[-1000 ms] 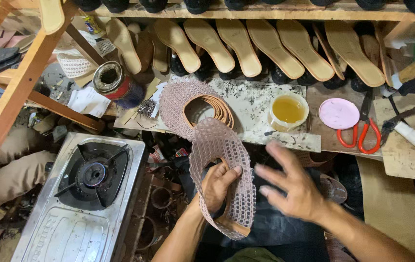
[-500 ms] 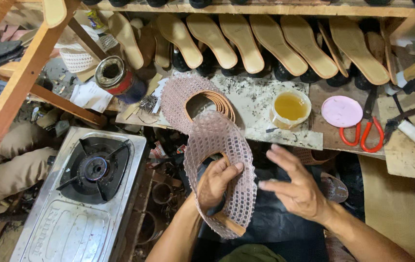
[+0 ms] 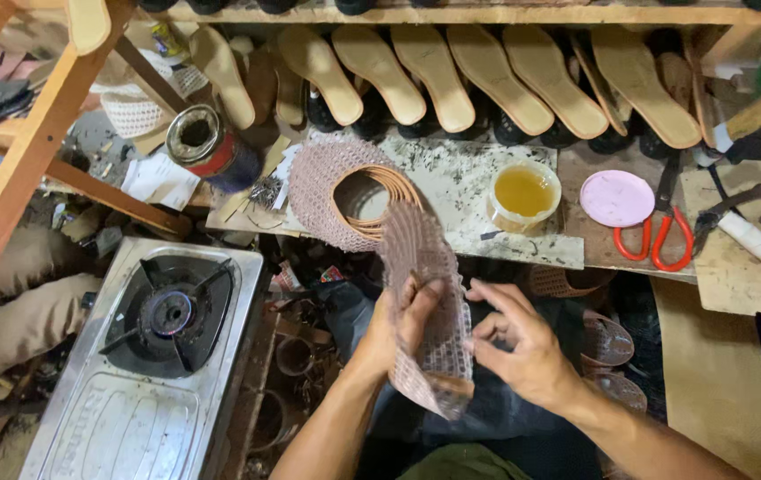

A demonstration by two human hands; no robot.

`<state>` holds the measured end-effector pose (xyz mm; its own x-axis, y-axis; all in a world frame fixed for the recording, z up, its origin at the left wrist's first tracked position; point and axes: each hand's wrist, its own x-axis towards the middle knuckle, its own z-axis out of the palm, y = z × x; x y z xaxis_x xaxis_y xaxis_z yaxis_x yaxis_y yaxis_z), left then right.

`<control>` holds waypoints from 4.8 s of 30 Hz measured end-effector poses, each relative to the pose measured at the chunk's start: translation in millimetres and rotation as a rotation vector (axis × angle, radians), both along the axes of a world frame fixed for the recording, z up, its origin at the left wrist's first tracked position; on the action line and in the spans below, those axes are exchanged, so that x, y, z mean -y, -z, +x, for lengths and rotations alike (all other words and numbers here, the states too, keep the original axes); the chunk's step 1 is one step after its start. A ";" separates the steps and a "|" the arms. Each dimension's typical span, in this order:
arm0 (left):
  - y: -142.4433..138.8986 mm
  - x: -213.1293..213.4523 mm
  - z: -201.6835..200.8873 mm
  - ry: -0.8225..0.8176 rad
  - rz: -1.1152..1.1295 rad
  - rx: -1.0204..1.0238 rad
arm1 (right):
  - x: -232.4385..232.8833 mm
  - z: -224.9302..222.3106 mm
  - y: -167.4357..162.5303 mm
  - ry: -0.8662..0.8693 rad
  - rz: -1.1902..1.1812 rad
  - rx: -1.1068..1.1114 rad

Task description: The person sits on the floor and repeatedly applies a yellow liquid from a small container to the inner surface of a pink mesh shoe upper. They hold the upper with one hand and use the other to rub the liquid along the edges and surface, then place the treated upper aside and repeat the process with another upper.

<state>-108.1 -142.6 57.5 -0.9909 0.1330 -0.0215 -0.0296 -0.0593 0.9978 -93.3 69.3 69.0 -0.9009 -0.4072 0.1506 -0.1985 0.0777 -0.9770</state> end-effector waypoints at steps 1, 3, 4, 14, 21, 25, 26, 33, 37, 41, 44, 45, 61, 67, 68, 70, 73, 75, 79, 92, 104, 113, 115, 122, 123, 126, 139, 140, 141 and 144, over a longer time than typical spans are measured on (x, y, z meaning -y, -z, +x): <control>4.0 -1.8 3.3 0.035 0.063 0.024 | -0.2 -1.0 -1.1 0.022 -0.038 0.041; 11.8 3.0 7.3 0.149 0.041 0.068 | -5.2 -12.1 -4.6 0.057 0.012 0.083; 16.4 5.7 10.5 0.206 0.028 0.091 | -9.2 -20.4 -6.9 0.075 0.036 0.105; 66.4 19.5 29.0 -0.071 0.307 0.282 | -51.9 -139.9 -23.4 0.351 0.897 -0.765; 58.6 32.5 29.9 -0.028 0.333 0.224 | -61.9 -130.8 -9.6 0.360 0.670 -0.588; 33.8 21.0 26.0 -0.106 0.233 0.334 | -47.9 -75.5 -12.3 0.143 0.454 -0.519; 27.5 16.8 25.3 -0.103 0.298 0.355 | -42.0 -58.6 -12.2 0.090 0.432 -0.547; 2.1 -6.3 19.5 0.130 0.602 0.286 | -18.9 -18.7 -8.5 -0.073 0.426 -0.911; -2.7 -7.7 29.6 0.020 0.486 0.340 | -26.0 -28.6 -9.3 0.006 0.438 -0.924; -2.0 0.8 25.3 0.035 0.447 0.306 | -29.8 -22.9 -10.8 -0.133 0.398 -0.972; 1.9 3.3 23.7 0.007 0.377 0.319 | -28.6 -21.2 -10.0 -0.027 0.406 -1.045; 3.8 0.9 23.1 0.026 0.441 0.341 | -28.7 -21.5 -9.7 -0.012 0.424 -1.037; -2.0 -0.2 21.4 0.109 0.541 0.393 | -8.0 -10.4 -15.8 -0.037 0.101 0.125; 2.9 14.4 37.3 -0.057 0.489 0.501 | -38.1 -87.0 -25.7 0.244 0.682 -0.530; 7.8 12.8 37.4 -0.099 0.456 0.495 | -42.4 -102.8 -26.3 0.282 0.714 -0.640; 17.7 10.1 36.2 -0.187 0.391 0.474 | -49.2 -130.1 -25.4 0.356 0.773 -0.866; 27.3 15.5 36.6 -0.066 0.629 0.467 | -59.8 -149.5 -18.0 0.251 0.919 -0.808; 30.3 21.0 36.6 -0.075 0.602 0.473 | -62.5 -149.3 -13.7 0.314 0.785 -0.846; 32.7 24.5 32.6 -0.094 0.500 0.479 | -51.4 -118.3 -14.5 0.308 0.601 -0.528; 16.0 -5.3 29.5 0.095 0.627 0.395 | -23.1 -26.5 -17.5 -0.062 0.470 -0.829; 20.1 -1.0 29.3 0.018 0.572 0.384 | -21.8 -22.9 -25.3 -0.030 0.460 -1.098; 35.0 16.9 21.2 -0.048 0.490 0.248 | -33.0 -47.6 -28.4 0.029 0.547 -1.012; 27.9 27.0 18.6 -0.046 0.354 0.204 | -42.4 -69.6 -28.0 0.131 0.627 -0.887; -27.0 25.7 32.9 -0.423 0.406 0.772 | -58.8 -142.5 -16.3 0.320 0.847 -0.843; -30.1 23.6 34.4 -0.366 0.417 0.656 | -61.1 -147.4 -13.5 0.303 0.866 -0.806; -21.0 22.1 40.6 -0.217 0.490 0.435 | -69.1 -150.9 -5.0 0.297 0.860 -0.721; 19.0 2.6 11.5 -0.068 0.640 0.419 | -12.8 -26.6 -10.5 -0.035 0.445 -0.917; 15.3 1.7 12.9 -0.049 0.646 0.441 | -12.3 -26.8 -10.3 -0.041 0.474 -0.970; 12.3 1.0 14.5 -0.029 0.652 0.463 | -13.5 -29.4 -10.8 -0.026 0.508 -0.961; 7.3 2.5 13.1 -0.070 0.427 0.358 | -19.3 -34.7 -12.0 -0.013 0.556 -0.964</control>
